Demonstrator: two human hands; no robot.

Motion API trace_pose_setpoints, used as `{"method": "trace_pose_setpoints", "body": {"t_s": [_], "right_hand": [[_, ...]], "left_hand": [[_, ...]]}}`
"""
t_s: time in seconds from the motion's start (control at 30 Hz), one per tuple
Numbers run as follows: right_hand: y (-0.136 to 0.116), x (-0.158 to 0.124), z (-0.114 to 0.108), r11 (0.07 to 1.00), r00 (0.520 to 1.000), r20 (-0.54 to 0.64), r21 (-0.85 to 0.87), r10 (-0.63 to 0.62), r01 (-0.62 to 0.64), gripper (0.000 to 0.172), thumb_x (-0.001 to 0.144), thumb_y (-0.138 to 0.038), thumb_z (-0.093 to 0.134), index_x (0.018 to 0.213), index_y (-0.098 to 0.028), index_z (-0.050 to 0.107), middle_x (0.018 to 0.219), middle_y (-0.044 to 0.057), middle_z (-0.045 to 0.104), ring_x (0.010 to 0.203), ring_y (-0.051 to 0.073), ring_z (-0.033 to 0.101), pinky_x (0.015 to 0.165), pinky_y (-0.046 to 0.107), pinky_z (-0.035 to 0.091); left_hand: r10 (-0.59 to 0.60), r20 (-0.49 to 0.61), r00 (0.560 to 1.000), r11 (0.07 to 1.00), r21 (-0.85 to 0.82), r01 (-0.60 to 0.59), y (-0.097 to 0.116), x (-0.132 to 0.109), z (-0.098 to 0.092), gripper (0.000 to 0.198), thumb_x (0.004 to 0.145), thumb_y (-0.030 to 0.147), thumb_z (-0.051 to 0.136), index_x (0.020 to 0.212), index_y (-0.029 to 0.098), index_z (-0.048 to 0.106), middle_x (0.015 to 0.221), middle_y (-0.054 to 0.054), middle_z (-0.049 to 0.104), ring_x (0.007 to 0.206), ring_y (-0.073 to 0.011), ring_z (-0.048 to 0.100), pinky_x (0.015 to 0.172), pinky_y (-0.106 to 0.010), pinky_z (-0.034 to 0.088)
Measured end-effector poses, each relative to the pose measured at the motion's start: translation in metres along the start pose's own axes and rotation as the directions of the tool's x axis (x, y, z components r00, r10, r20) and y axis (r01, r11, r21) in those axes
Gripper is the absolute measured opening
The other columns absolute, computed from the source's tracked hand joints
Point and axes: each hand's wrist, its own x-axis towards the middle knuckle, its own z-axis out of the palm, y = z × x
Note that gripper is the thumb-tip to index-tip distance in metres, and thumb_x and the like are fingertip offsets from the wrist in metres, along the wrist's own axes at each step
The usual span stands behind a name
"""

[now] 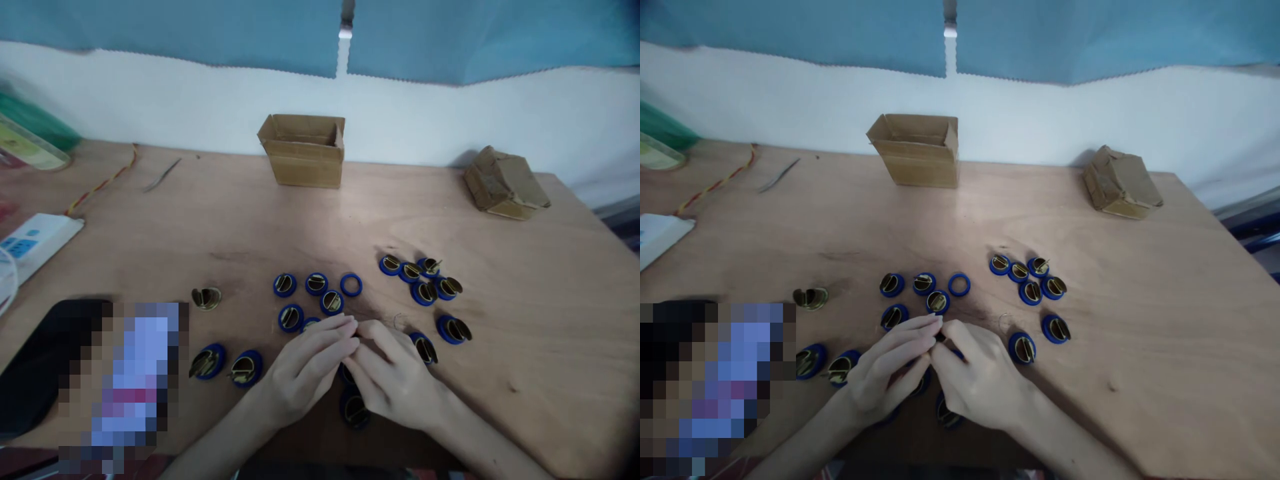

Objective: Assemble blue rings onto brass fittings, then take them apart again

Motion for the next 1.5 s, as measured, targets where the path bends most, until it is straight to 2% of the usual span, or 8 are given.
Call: {"method": "trace_pose_setpoints", "body": {"t_s": [0.27,0.4,0.57,0.73,0.9,1.07,1.37,1.5], "right_hand": [[0.004,0.006,-0.005,1.0,0.996,-0.083,0.011,-0.01,0.011,0.014,0.104,-0.022,0.052,0.098,-0.017,0.064,0.098,0.009,0.073,0.08,0.017,0.072,0.068,0.027,0.057],[0.006,0.003,-0.002,0.978,0.986,-0.115,0.183,0.122,-0.1,0.02,0.1,-0.036,0.062,0.11,-0.019,0.057,0.093,0.004,0.074,0.079,0.016,0.074,0.069,0.026,0.058],[0.005,0.001,0.004,0.903,0.937,-0.12,0.332,0.328,-0.274,0.016,0.096,-0.025,0.068,0.099,-0.023,0.053,0.08,-0.004,0.066,0.068,0.012,0.069,0.064,0.021,0.055],[0.002,0.004,0.006,0.8,0.891,-0.017,0.447,0.454,-0.4,0.018,0.09,-0.017,0.067,0.096,-0.025,0.052,0.081,-0.005,0.061,0.07,0.011,0.066,0.065,0.023,0.054],[0.004,0.006,0.009,0.556,0.784,0.207,0.602,0.585,-0.573,0.026,0.087,-0.017,0.064,0.105,-0.027,0.047,0.079,-0.006,0.056,0.066,0.012,0.06,0.06,0.025,0.052],[0.008,0.007,0.005,0.461,0.767,0.286,0.661,0.574,-0.591,0.026,0.092,-0.022,0.061,0.112,-0.027,0.045,0.087,-0.003,0.058,0.073,0.013,0.06,0.064,0.027,0.053],[0.006,0.003,-0.001,0.65,0.824,0.061,0.582,0.563,-0.488,0.013,0.097,-0.021,0.058,0.107,-0.026,0.052,0.089,-0.002,0.055,0.077,0.013,0.059,0.07,0.026,0.053],[0.002,0.001,-0.001,0.753,0.894,0.123,0.497,0.43,-0.431,0.011,0.095,-0.019,0.059,0.1,-0.025,0.052,0.08,-0.004,0.053,0.061,0.01,0.052,0.055,0.023,0.045]], "left_hand": [[-0.193,-0.065,0.979,0.976,-0.112,0.185,0.004,0.005,-0.004,0.07,0.082,-0.008,0.067,0.145,0.016,0.049,0.133,-0.012,0.067,0.126,-0.0227,0.065,0.108,-0.036,0.058],[-0.396,-0.064,0.916,0.911,-0.152,0.383,0.01,0.006,-0.001,0.064,0.082,0.002,0.074,0.139,0.022,0.054,0.127,-0.007,0.072,0.115,-0.0166,0.072,0.097,-0.022,0.061],[-0.447,-0.022,0.894,0.883,-0.169,0.438,0.014,0.004,0.005,0.058,0.083,0.009,0.077,0.134,0.024,0.055,0.122,-0.006,0.074,0.105,-0.0163,0.076,0.092,-0.023,0.063],[-0.465,-0.038,0.884,0.876,-0.165,0.453,0.015,0.007,0.004,0.056,0.082,0.01,0.077,0.132,0.023,0.056,0.119,-0.007,0.075,0.101,-0.0169,0.077,0.086,-0.022,0.065],[-0.399,0.01,0.917,0.914,-0.074,0.399,0.013,0.005,0.004,0.056,0.084,0.007,0.074,0.135,0.024,0.055,0.122,-0.008,0.075,0.106,-0.0201,0.076,0.09,-0.028,0.065],[-0.55,0.0,0.835,0.825,-0.156,0.544,0.015,0.007,0.004,0.058,0.079,0.025,0.085,0.13,0.027,0.058,0.122,-0.007,0.076,0.101,-0.0213,0.078,0.083,-0.028,0.067],[-0.437,-0.046,0.898,0.888,0.14,0.439,0.004,0.022,-0.003,0.032,0.083,0.012,0.075,0.113,0.022,0.067,0.103,-0.007,0.074,0.095,-0.0223,0.071,0.076,-0.034,0.061],[-0.366,0.005,0.93,0.895,0.274,0.351,0.003,0.021,-0.004,0.035,0.086,0.013,0.069,0.119,0.02,0.065,0.085,-0.004,0.07,0.077,-0.0208,0.064,0.07,-0.034,0.057]]}}
